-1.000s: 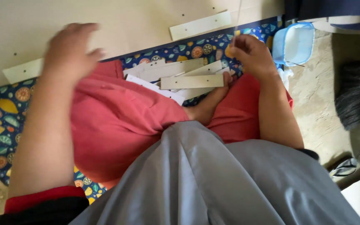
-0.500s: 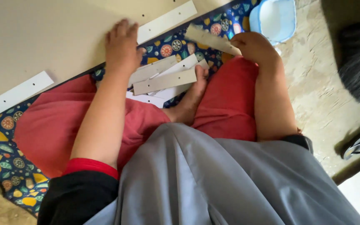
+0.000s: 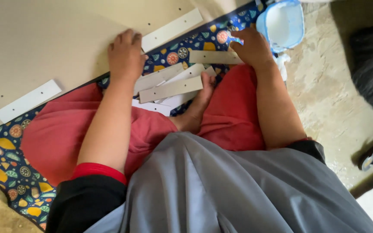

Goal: The person sits on a mat and assembles paper covers by attaching white cardboard strips to the edges of dark blue paper sheets. They apply glue to the strips, press them onto the paper, and smooth the edges. The person handles multiple sheets and strips, stacking the finished covers.

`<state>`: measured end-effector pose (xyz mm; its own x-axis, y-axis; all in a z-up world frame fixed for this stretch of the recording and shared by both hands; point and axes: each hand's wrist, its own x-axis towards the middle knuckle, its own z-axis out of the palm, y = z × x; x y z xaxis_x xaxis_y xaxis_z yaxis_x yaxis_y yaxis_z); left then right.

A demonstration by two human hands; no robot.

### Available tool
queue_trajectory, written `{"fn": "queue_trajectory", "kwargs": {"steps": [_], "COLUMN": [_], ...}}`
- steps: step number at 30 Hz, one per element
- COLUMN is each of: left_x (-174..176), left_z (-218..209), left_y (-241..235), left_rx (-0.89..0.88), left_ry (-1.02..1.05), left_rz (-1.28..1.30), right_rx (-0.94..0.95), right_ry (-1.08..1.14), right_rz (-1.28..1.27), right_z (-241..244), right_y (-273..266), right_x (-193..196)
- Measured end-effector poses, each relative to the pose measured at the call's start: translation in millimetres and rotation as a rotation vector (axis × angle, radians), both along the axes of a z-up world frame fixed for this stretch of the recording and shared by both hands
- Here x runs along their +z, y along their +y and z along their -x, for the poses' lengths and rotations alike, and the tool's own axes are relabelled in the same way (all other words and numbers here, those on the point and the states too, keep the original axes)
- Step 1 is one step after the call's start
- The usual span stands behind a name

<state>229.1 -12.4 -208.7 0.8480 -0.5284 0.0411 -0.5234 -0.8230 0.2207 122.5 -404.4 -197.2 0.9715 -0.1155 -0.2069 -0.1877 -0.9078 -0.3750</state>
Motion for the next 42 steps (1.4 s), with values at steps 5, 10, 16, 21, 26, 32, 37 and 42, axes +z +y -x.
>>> {"fn": "queue_trajectory", "kwargs": {"steps": [5, 10, 16, 21, 26, 32, 37, 42], "left_x": [-3, -8, -5, -7, 14, 18, -9, -23], "left_z": [10, 8, 6, 3, 6, 12, 21, 16], "left_y": [3, 11, 37, 36, 32, 34, 37, 29], "left_rx": [0.015, 0.079, 0.177, 0.154, 0.236, 0.249, 0.138, 0.150], "left_ry": [-0.168, -0.111, 0.085, 0.071, 0.158, 0.265, 0.197, 0.324], "left_rz": [-0.045, -0.125, -0.132, 0.148, 0.231, 0.229, 0.202, 0.050], "right_rx": [-0.714, -1.462, -1.596, -1.250, -1.373, -1.031, -0.511, 0.167], "right_ry": [0.120, -0.093, -0.221, -0.374, -0.284, -0.461, -0.640, -0.613], "right_rz": [-1.078, -1.572, -1.407, -1.201, -1.192, -1.169, -0.747, -0.084], "right_z": [-32, -67, -94, -90, -94, -86, -65, -56], "right_y": [44, 50, 54, 50, 80, 75, 131, 183], "right_x": [22, 19, -20, -30, 4, 0, 82, 130]}}
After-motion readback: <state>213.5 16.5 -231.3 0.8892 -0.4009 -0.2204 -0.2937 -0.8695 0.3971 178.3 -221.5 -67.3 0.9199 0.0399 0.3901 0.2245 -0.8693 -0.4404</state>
